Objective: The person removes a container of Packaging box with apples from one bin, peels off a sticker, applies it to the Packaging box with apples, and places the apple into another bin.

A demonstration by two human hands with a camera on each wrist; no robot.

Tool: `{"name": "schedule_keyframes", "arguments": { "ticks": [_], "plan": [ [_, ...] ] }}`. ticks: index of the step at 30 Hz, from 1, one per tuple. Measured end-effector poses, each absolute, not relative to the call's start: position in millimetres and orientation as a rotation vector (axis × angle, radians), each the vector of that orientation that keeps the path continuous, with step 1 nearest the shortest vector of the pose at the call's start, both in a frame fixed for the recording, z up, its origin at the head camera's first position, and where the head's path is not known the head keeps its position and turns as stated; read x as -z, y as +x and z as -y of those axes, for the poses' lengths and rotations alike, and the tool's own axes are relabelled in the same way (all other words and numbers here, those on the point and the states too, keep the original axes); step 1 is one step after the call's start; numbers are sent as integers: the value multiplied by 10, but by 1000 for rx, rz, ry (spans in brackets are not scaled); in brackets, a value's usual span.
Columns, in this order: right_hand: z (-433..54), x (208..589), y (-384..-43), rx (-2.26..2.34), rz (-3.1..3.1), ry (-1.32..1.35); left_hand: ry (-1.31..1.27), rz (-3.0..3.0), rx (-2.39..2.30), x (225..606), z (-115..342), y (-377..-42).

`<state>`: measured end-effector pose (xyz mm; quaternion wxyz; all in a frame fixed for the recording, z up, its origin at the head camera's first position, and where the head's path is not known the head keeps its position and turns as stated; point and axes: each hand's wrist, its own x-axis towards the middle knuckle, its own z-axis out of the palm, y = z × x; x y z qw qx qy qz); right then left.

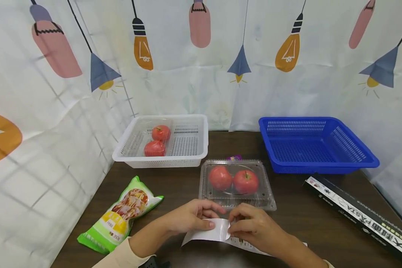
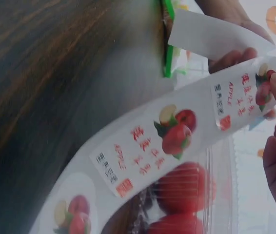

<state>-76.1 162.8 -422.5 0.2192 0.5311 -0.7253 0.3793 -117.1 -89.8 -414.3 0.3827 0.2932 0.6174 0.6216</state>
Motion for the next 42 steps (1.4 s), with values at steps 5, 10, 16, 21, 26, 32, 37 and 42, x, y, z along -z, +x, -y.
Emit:
{"name": "schedule_keyframes", "arguments": {
  "ticks": [5,10,16,21,26,32,37,42],
  "plan": [
    [-1651,4241,-791,-1050,2000,1506,751,-1756,-1475,4129,942,-1160],
    [-1691,4243,-796,-1060,2016,1539,815,-1899,-1359,4129,980,-1145],
    [-1754,4207,-772,-1126,2103,1544,807,-1981,-1289,4165,1044,-1109],
    [-1815,4188,-783,-1177,2188,1512,791,-1977,-1291,4234,1086,-1103],
    [-1853,4194,-807,-1237,2228,1475,823,-1988,-1267,4291,1121,-1115],
    [-1899,4154,-815,-1281,2297,1390,859,-1997,-1232,4359,1148,-1121],
    [-1929,4064,-830,-1307,2413,1259,937,-2060,-1158,4389,1159,-1121],
    [-1945,3988,-881,-1248,2523,1136,963,-2131,-1069,4399,1157,-1099]
  ]
}}
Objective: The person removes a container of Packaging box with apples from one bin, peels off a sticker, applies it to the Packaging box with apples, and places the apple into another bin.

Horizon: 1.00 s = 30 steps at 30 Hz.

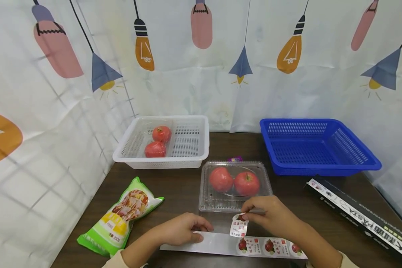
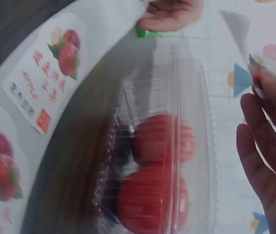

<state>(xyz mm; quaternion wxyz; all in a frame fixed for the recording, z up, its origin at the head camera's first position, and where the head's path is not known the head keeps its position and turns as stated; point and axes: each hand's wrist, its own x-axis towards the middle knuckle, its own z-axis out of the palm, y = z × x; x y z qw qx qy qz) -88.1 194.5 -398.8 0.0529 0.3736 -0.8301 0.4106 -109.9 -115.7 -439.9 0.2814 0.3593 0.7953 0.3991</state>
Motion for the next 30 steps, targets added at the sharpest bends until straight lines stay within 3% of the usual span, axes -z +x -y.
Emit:
{"name": "schedule_keyframes", "arguments": {
  "ticks": [9,23,30],
  "plan": [
    [-1977,3941,-1061,-1184,2578,1017,1023,-2299,-941,4368,1206,-1128],
    [-1859,3898,-1324,-1044,2620,779,760,-2367,-1129,4447,1321,-1400],
    [-1807,3937,-1455,-961,2698,793,676,-2218,-1267,4474,1302,-1469]
  ]
}}
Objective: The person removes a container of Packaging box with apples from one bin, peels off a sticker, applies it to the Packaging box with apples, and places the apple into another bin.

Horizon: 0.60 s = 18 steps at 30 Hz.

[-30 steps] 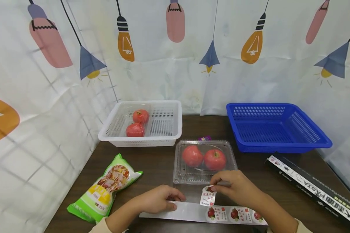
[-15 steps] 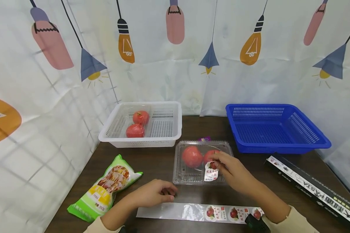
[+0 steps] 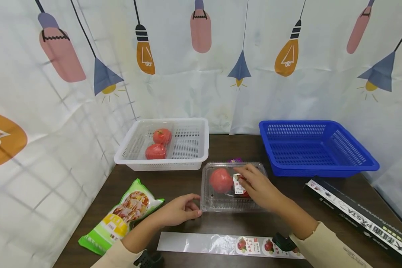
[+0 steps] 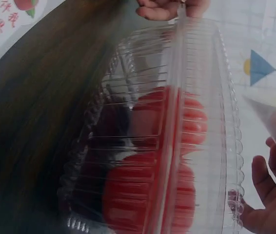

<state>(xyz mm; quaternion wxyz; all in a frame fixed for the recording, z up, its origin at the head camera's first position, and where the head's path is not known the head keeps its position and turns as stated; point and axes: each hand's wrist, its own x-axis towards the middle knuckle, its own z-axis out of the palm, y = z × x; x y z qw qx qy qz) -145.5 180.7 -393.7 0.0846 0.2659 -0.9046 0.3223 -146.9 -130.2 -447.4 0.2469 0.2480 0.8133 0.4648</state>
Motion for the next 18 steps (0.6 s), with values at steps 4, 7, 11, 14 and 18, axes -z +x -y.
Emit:
{"name": "schedule_keyframes", "arguments": {
  "ticks": [4,7,11,14,18],
  "plan": [
    [-1809,3963,-1515,-1021,2743,806,592,-2008,-1419,4458,1312,-1475],
    [-1824,3972,-1537,-1073,2775,799,491,-1908,-1531,4429,1279,-1484],
    [-1839,3984,-1554,-1101,2792,803,360,-1919,-1627,4388,1158,-1507],
    [-1841,3994,-1565,-1107,2804,797,285,-2017,-1628,4380,1056,-1528],
    [-1840,4006,-1586,-1116,2819,813,214,-2111,-1609,4385,975,-1549]
  ]
}}
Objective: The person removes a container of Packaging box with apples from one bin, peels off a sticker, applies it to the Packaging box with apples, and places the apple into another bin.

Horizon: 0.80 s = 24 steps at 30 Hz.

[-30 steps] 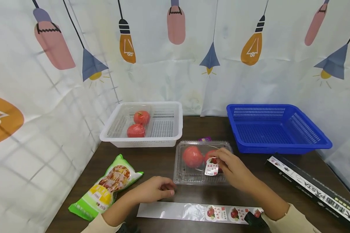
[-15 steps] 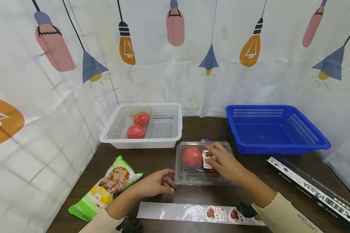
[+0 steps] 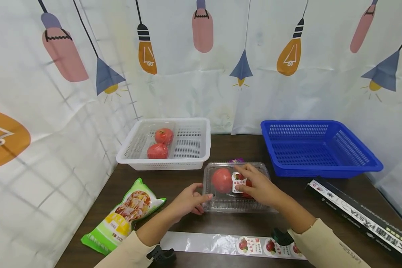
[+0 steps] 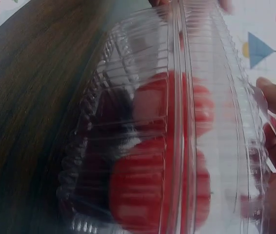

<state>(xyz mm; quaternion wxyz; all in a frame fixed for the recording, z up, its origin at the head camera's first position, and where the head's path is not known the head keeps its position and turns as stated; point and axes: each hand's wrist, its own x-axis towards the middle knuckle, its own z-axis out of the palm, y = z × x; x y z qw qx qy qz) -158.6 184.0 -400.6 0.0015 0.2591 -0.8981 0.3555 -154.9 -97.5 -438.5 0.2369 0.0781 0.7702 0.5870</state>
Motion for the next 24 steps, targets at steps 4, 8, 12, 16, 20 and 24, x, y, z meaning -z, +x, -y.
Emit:
{"name": "schedule_keyframes", "arguments": {
  "ticks": [4,8,12,16,20,24],
  "plan": [
    [-1856,4023,-1619,-1105,2822,853,195,-2126,-1629,4377,968,-1557],
    [-1873,4036,-1649,-1116,2832,864,187,-2108,-1636,4383,997,-1557],
    [-1879,4037,-1666,-1130,2835,868,196,-2087,-1644,4384,1010,-1547],
    [-1877,4051,-1681,-1143,2834,886,218,-2072,-1640,4378,1013,-1539],
    [-1879,4072,-1687,-1123,2853,882,244,-2060,-1644,4387,1009,-1536],
    [-1877,4079,-1686,-1088,2874,873,252,-2055,-1646,4393,1005,-1537]
  ]
}}
